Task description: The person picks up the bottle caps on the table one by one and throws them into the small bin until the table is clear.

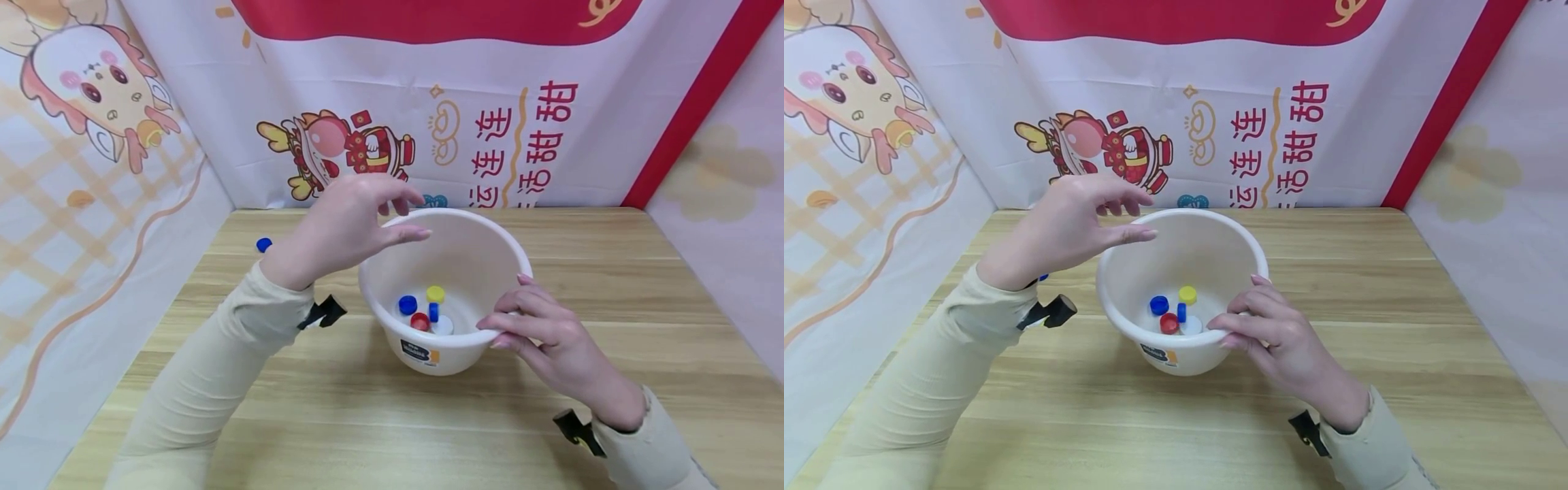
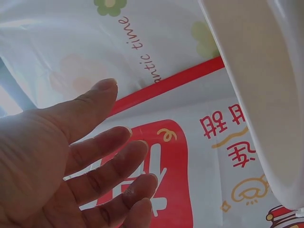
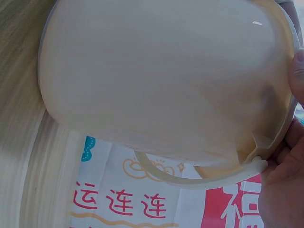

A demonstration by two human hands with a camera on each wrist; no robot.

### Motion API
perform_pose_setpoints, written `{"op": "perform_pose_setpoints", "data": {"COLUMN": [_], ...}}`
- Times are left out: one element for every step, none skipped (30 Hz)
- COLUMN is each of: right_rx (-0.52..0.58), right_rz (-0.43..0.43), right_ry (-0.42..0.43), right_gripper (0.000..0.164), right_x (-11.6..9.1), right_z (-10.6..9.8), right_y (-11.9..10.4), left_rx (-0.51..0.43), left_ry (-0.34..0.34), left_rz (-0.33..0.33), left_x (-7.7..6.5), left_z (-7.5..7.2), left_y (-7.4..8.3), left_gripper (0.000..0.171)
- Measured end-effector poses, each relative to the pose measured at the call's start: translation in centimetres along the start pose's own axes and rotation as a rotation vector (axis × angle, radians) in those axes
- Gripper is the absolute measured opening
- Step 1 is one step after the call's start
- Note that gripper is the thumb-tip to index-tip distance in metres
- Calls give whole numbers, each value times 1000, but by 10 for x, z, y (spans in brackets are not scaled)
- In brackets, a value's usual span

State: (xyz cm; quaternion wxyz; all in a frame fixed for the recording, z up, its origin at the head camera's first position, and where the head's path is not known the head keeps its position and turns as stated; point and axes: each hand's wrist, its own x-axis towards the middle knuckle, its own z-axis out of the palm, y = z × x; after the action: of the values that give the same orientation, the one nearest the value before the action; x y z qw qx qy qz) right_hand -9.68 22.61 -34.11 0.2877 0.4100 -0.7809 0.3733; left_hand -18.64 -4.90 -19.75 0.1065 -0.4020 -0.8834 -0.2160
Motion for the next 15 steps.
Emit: {"op": "perform_pose_setpoints", "data": {"right_rx": [0,0,-1,-2,-2,-2,-2,-2,-3,-4,-3,-3,-4,-2,-1], "right_rz": [5,7,9,13,15,14,15,18,21,21,21,22,22,20,17], "right_ry": [-2,-2,-3,-4,-4,-3,-3,-3,-3,-4,-4,-4,-3,-2,-1], "right_gripper": [30,30,30,30,31,30,31,31,31,30,30,30,30,30,30], "right_x": [0,0,0,0,1,1,0,0,0,0,0,-1,-1,-1,-1], "right_z": [0,0,0,0,0,0,0,0,0,0,0,0,0,0,0], "right_y": [0,0,0,-1,-1,-1,0,0,0,0,0,0,1,0,0], "left_rx": [4,9,15,20,22,23,25,27,27,24,21,19,20,19,16], "left_ry": [2,5,6,11,14,18,20,23,24,26,25,27,30,31,31], "left_rz": [-2,-5,-9,-10,-12,-15,-19,-25,-33,-42,-54,-64,-76,-89,-105], "left_x": [-1,-1,-2,-2,-3,-4,-5,-6,-7,-9,-10,-12,-14,-16,-19], "left_z": [0,-1,-1,-1,-2,-3,-3,-3,-3,-3,-3,-3,-2,-1,-1], "left_y": [0,0,0,-1,-1,-2,-3,-4,-6,-8,-11,-14,-18,-24,-29], "left_gripper": [42,42,42,41,41,40,39,39,38,38,37,36,35,35,34]}}
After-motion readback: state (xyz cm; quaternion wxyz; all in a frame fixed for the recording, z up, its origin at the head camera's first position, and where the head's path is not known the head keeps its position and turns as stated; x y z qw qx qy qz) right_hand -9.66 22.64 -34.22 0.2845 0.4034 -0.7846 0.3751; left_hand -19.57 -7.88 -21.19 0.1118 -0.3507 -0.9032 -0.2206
